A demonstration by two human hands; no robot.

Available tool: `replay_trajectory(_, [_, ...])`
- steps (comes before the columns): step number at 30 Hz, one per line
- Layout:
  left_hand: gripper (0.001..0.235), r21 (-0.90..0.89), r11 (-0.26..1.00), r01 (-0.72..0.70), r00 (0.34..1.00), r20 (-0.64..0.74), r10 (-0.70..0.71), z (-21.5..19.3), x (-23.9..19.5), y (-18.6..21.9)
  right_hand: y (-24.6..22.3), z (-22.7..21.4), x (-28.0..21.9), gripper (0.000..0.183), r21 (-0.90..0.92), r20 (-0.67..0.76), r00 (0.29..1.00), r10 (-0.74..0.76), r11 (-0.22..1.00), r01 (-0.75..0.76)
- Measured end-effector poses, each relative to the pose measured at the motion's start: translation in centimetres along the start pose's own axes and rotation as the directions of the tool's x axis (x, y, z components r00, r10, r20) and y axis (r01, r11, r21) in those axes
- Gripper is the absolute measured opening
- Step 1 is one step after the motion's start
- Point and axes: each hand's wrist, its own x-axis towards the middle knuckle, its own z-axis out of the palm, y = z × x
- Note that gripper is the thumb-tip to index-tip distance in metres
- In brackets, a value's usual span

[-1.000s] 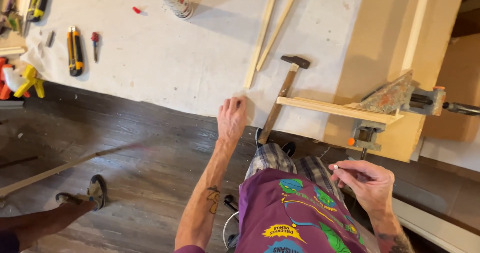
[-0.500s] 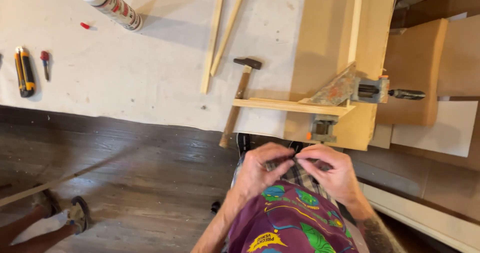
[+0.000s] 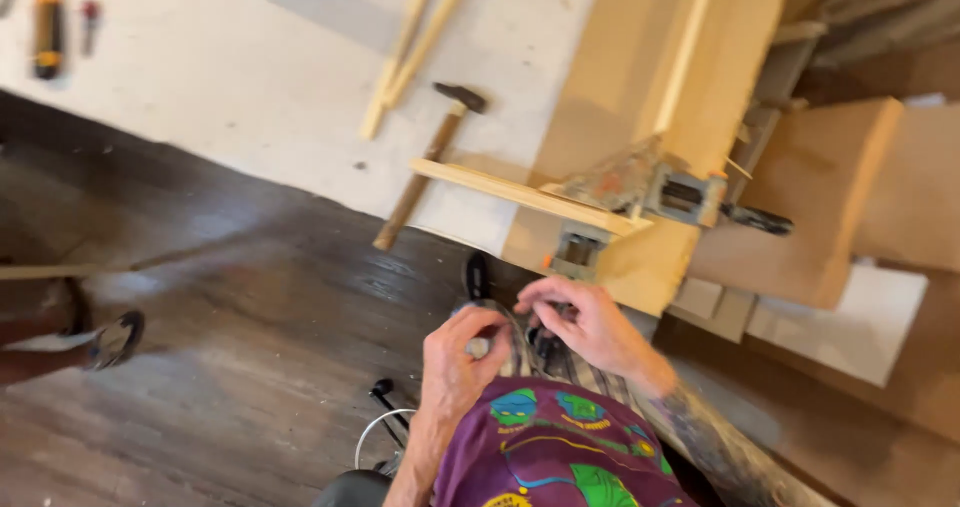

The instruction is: Assembling a wooden frame by applying glue to the joints and securing them using a corner clamp and hammer.

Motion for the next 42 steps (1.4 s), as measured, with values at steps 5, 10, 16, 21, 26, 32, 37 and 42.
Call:
replay_trajectory(5, [0.004,-0.045,0.978,0.205,0.939,-0.273,-0.21,-4.9,-3.7,-0.8,4.3,9.9,11.5,0.049,0.538,0.113,0.882,0.457,0.719,-0.441])
replay_trajectory(10, [0.006,0.022,0.965,0.261,0.884,-0.406,-0.23,-8.4,-7.8,-4.0,9.1,19.1,21.9,0.056,0.784,0.059,0.826,0.561,0.486,-0.386])
replay_trajectory(16, [0.007,-0.061,0.932,0.356,0.827,-0.444,-0.345,-10.8,-10.7,-8.5,3.7,23.3,26.2,0.032,0.873,-0.108,0.837,0.536,0.454,-0.179])
replay_trajectory(21, [0.006,-0.138,0.903,0.406,0.837,-0.342,-0.428,-13.0,-9.4,-9.3,-0.1,24.3,28.6,0.021,0.876,-0.081,0.962,0.26,0.479,-0.055])
replay_trajectory(26, [0.007,-0.041,0.949,0.311,0.917,-0.25,-0.312,-13.5,-5.3,-10.3,-5.4,19.9,23.0,0.024,0.794,-0.055,0.998,0.026,0.607,0.028])
replay_trajectory(32, [0.01,-0.074,0.995,0.069,0.992,-0.098,-0.076,-8.9,2.0,-9.2,-4.9,6.6,9.7,0.03,0.701,0.066,0.996,-0.054,0.713,-0.008])
replay_trajectory(37, [0.007,-0.1,0.993,-0.063,0.998,-0.018,0.061,0.8,7.8,-5.3,-4.4,-2.1,-0.4,0.045,0.312,-0.32,0.947,-0.04,0.939,0.145])
replay_trajectory(42, [0.009,0.232,0.893,-0.385,0.906,-0.09,0.414,13.0,11.5,-4.0,1.6,-8.8,-9.5,0.021,-0.271,-0.678,0.728,-0.107,0.956,-0.112])
